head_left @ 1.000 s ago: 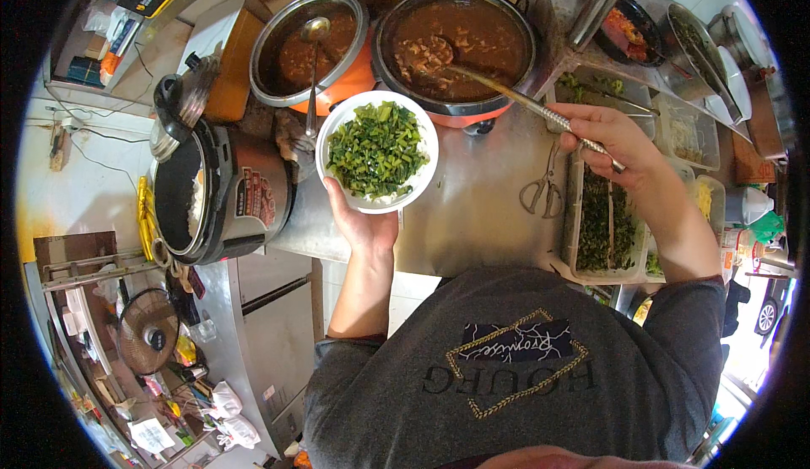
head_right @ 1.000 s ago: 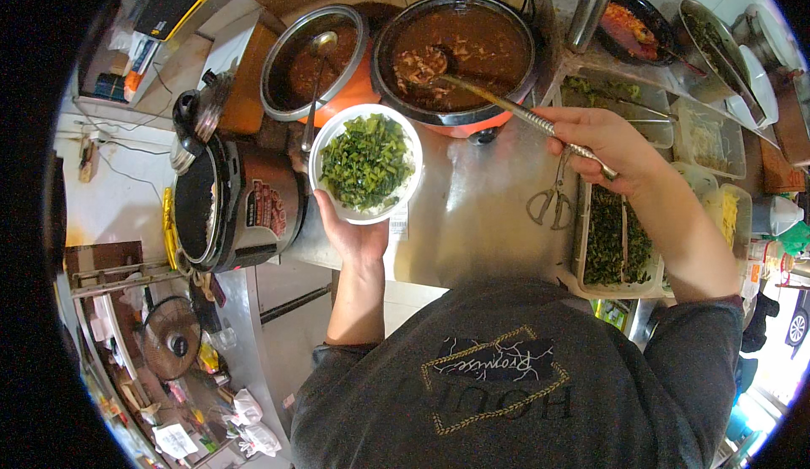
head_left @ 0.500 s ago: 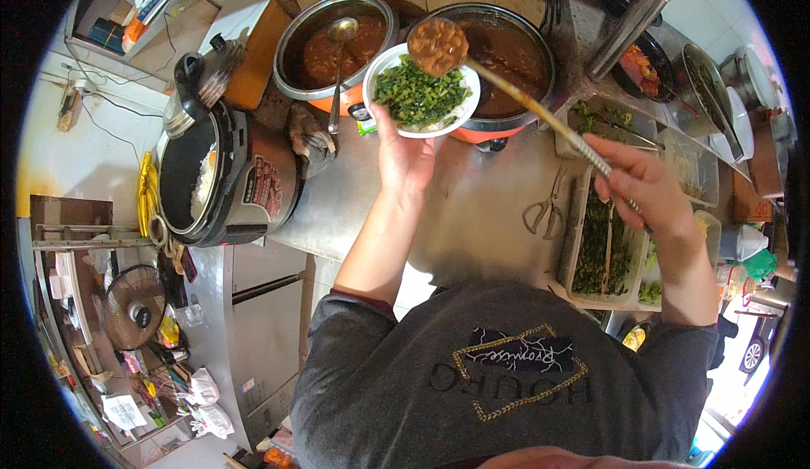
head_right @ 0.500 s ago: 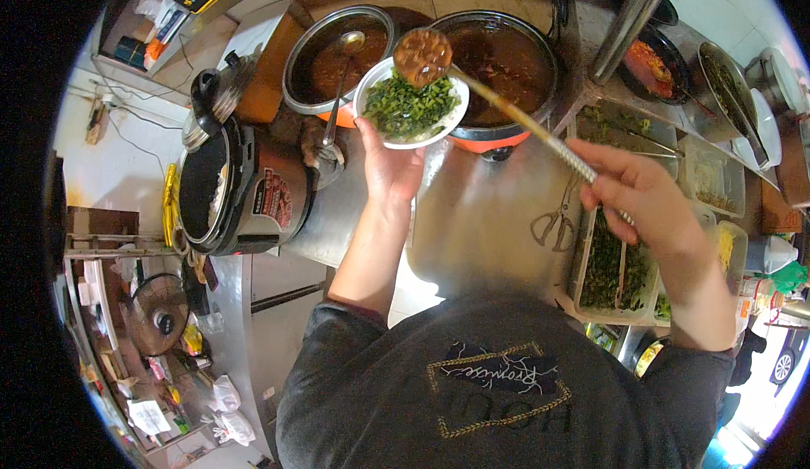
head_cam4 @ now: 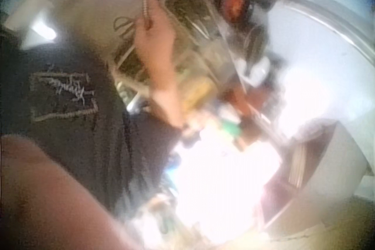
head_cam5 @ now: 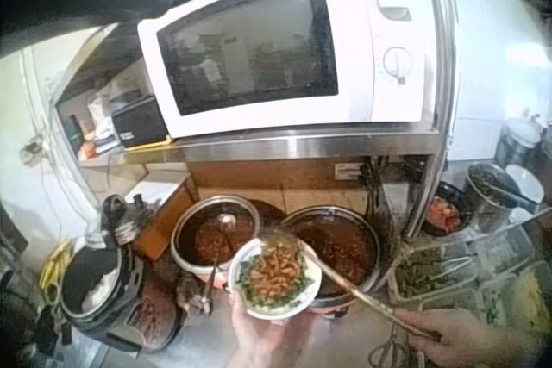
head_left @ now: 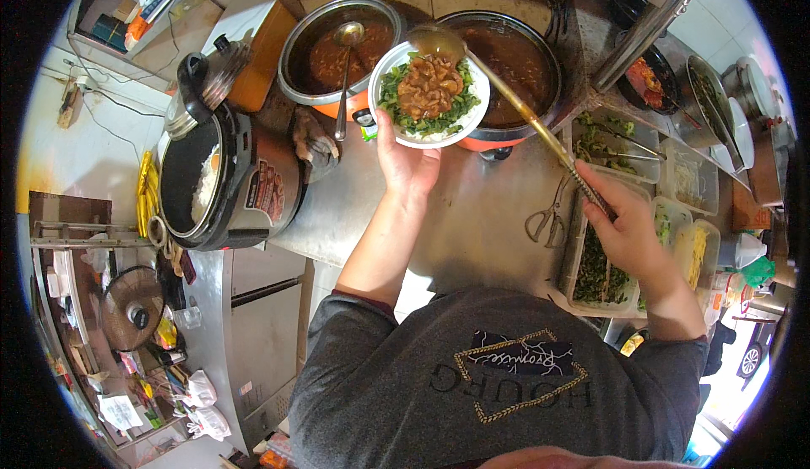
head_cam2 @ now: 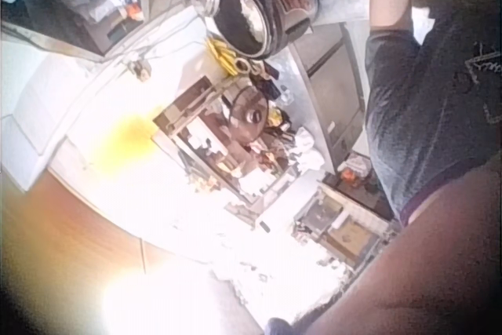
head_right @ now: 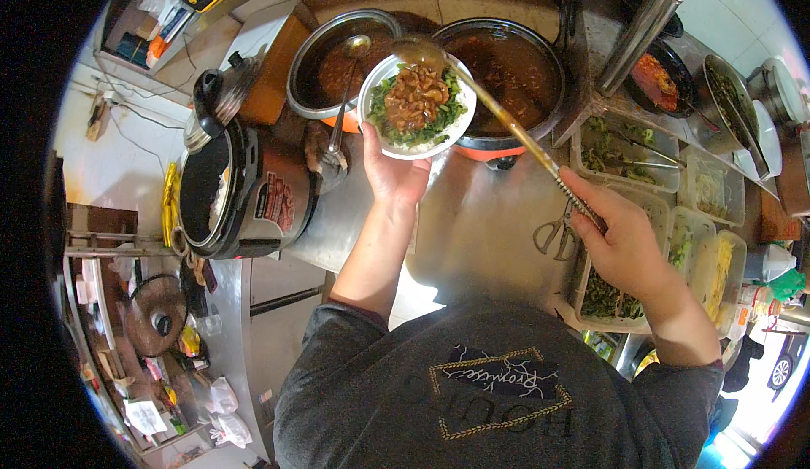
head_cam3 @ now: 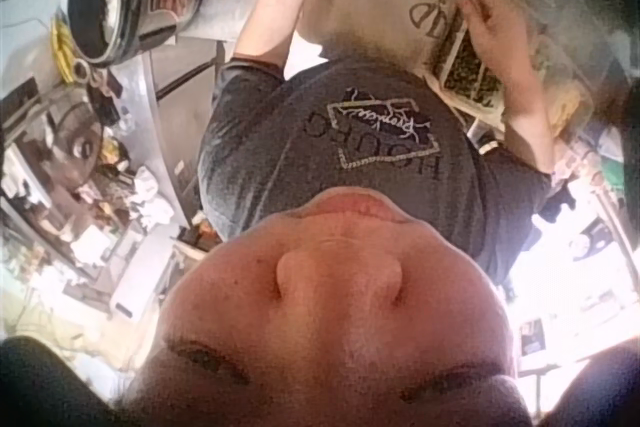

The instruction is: The person assembles two takeout meals in a commercial kitchen. They scoop rice into bowls, add fried tofu and fried eggs, then ladle stew over the top. The bowls are lidded, placed into plastic bags with receipts, and tied for delivery.

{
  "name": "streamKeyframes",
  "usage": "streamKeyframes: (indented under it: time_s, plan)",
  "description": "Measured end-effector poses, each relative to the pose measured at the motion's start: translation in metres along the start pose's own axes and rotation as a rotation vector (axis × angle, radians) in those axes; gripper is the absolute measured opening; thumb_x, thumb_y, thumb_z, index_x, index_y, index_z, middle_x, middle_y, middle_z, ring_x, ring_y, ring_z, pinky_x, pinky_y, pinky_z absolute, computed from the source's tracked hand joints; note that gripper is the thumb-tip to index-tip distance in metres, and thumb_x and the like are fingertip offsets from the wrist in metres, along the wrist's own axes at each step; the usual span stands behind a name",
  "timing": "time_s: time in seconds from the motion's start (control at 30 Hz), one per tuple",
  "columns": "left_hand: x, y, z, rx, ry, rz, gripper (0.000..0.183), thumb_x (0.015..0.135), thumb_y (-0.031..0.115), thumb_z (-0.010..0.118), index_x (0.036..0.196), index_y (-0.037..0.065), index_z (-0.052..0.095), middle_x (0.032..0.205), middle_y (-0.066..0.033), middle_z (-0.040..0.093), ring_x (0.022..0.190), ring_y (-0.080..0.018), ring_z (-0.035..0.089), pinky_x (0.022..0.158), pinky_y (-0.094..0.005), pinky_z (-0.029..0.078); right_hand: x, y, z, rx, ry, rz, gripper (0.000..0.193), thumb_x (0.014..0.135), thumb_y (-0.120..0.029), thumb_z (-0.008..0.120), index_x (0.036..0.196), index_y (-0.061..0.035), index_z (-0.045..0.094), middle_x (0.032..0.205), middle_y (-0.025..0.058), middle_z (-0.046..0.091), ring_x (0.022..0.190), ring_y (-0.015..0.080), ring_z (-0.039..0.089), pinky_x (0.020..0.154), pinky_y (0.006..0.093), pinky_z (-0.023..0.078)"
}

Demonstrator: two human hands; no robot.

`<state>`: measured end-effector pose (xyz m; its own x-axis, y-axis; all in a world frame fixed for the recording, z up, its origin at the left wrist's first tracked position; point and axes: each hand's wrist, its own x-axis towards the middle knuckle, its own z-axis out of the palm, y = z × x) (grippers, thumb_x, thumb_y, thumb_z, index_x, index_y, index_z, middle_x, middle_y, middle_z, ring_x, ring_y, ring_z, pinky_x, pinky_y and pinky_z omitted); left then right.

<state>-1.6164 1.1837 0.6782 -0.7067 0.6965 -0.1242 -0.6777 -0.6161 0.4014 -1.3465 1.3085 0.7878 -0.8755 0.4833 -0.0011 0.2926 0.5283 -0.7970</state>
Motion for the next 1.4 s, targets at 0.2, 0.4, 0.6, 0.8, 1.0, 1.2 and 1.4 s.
streamKeyframes:
  time_s: [0.2,0.4,0.6,0.8,1.0,1.2,1.4]
  plan:
    - [0.008,0.003,-0.009,-0.011,-0.024,-0.018,0.063,0.090,0.049,0.049,0.139,0.011,0.034,0.139,-0.0069,0.042,0.127,-0.0257,0.042,0.105,-0.0440,0.037,0.016,0.003,-0.005,1.014,0.018,0.424,0.054,0.089,-0.011,0.053,0.140,-0.0084,0.037,0.081,0.0014,0.056,0.047,0.0036,0.040,0.039,0.0178,0.028]
    - [-0.015,0.001,-0.019,0.039,-0.026,-0.017,0.069,0.086,0.048,0.058,0.139,0.012,0.034,0.140,-0.0075,0.040,0.129,-0.0260,0.039,0.105,-0.0466,0.036,0.057,0.053,0.023,-0.165,0.123,0.135,0.051,0.088,-0.013,0.054,0.138,-0.0102,0.041,0.115,0.0127,0.061,0.092,0.0216,0.063,0.078,0.0312,0.050]
    - [-0.088,0.003,-0.023,0.145,0.016,-0.054,0.082,0.080,0.055,0.062,0.143,0.014,0.028,0.145,-0.0084,0.034,0.132,-0.0290,0.034,0.109,-0.0504,0.030,0.037,0.065,0.001,-0.501,0.201,-0.127,0.039,0.086,-0.025,0.060,0.123,-0.0127,0.057,0.119,0.0159,0.058,0.106,0.0281,0.059,0.089,0.0356,0.047]
    - [-0.166,-0.024,-0.062,0.256,0.252,-0.219,0.078,0.084,0.062,0.049,0.144,0.017,0.027,0.147,-0.0074,0.031,0.133,-0.0296,0.032,0.108,-0.0514,0.030,0.007,0.112,-0.215,-0.604,0.950,0.095,0.035,0.089,-0.044,0.054,0.100,-0.0139,0.069,0.089,0.0103,0.068,0.083,0.0278,0.065,0.074,0.0379,0.050]
    - [-0.207,-0.073,-0.131,0.239,0.445,-0.363,0.070,0.090,0.059,0.038,0.143,0.015,0.028,0.147,-0.0076,0.032,0.134,-0.0294,0.031,0.110,-0.0504,0.026,-0.035,0.253,-0.336,-0.758,0.730,0.531,0.033,0.084,-0.041,0.060,0.092,-0.0092,0.066,0.087,0.0138,0.067,0.081,0.0291,0.063,0.073,0.0389,0.048]
    - [-0.218,-0.100,-0.141,0.316,0.361,-0.347,0.063,0.095,0.053,0.035,0.143,0.013,0.028,0.147,-0.0089,0.031,0.134,-0.0302,0.031,0.110,-0.0499,0.027,-0.048,0.290,-0.363,-0.958,0.461,0.226,0.024,0.086,-0.029,0.058,0.089,-0.0055,0.063,0.097,0.0165,0.060,0.092,0.0329,0.058,0.079,0.0400,0.046]
    - [-0.209,-0.106,-0.149,0.388,0.341,-0.319,0.073,0.094,0.058,0.032,0.145,0.008,0.019,0.149,-0.0146,0.024,0.136,-0.0317,0.025,0.112,-0.0472,0.021,-0.067,0.273,-0.383,-0.817,0.972,0.251,0.043,0.096,-0.033,0.037,0.114,0.0009,0.055,0.114,0.0191,0.057,0.104,0.0323,0.055,0.093,0.0399,0.040]
